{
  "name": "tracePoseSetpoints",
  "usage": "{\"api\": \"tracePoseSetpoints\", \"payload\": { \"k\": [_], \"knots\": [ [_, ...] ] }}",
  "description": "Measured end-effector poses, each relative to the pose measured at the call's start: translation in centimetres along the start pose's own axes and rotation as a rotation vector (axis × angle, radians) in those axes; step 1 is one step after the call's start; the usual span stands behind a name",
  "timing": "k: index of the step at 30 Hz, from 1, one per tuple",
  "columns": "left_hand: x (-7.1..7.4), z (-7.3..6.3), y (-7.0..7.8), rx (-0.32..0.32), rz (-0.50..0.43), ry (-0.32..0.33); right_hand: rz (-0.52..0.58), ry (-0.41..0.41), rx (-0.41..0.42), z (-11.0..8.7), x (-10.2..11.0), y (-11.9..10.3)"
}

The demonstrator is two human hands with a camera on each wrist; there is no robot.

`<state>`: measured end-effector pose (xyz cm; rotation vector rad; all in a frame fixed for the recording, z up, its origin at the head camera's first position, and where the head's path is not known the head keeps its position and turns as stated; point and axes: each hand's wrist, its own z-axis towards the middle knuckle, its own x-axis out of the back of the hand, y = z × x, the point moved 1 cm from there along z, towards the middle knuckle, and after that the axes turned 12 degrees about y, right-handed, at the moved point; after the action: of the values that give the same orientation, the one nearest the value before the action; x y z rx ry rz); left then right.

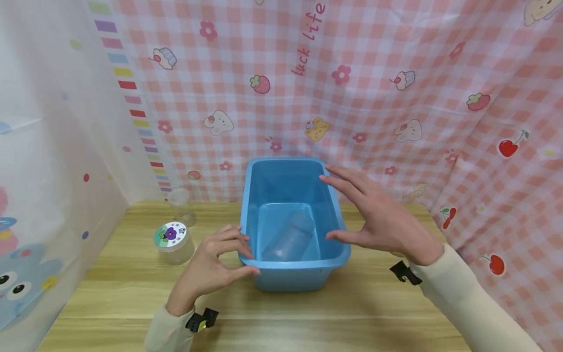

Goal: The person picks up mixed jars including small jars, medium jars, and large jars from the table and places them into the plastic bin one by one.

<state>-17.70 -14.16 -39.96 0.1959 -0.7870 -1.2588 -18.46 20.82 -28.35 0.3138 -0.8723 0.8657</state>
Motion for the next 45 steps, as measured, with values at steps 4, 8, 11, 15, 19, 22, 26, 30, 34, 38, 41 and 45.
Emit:
{"api": "tracePoseSetpoints", "payload": {
  "k": [4,8,11,15,19,22,26,30,34,38,41,45],
  "knots": [
    [0.2,0.0,0.0,-0.02,-0.011,-0.004,0.008,0.071,-0.061,-0.8,0.0,0.4],
    [0.2,0.0,0.2,-0.041,-0.017,-0.005,0.02,0.122,-0.121,-1.7,-0.1,0.7],
    [0.3,0.0,0.3,-0.077,-0.025,0.006,0.025,0.158,-0.155,-2.3,-0.2,1.0],
    [0.4,-0.1,0.3,-0.125,-0.046,0.026,0.043,0.195,-0.186,-3.0,-0.4,1.4],
    [0.4,0.0,0.3,-0.145,-0.047,0.043,0.052,0.223,-0.208,-3.8,-0.4,1.8],
    [0.4,0.0,0.2,-0.135,-0.041,0.041,0.057,0.254,-0.233,-4.5,-0.4,2.0],
    [0.4,-0.1,0.2,-0.077,-0.012,0.022,0.058,0.298,-0.272,-5.5,-0.3,2.6],
    [0.4,-0.1,0.3,-0.021,0.017,0.005,0.035,0.335,-0.333,-6.6,-0.2,3.3],
    [0.4,-0.1,0.3,-0.002,0.015,0.002,0.038,0.372,-0.431,-7.6,0.0,3.9],
    [0.5,-0.1,0.2,0.014,0.01,-0.002,0.061,0.399,-0.543,-8.6,0.2,4.7],
    [0.5,-0.1,0.1,0.023,0.009,-0.003,0.046,0.403,-0.629,-9.4,0.3,5.4],
    [0.4,-0.1,0.1,0.029,0.005,-0.004,0.022,0.384,-0.738,-10.6,0.3,6.1]
  ]
}}
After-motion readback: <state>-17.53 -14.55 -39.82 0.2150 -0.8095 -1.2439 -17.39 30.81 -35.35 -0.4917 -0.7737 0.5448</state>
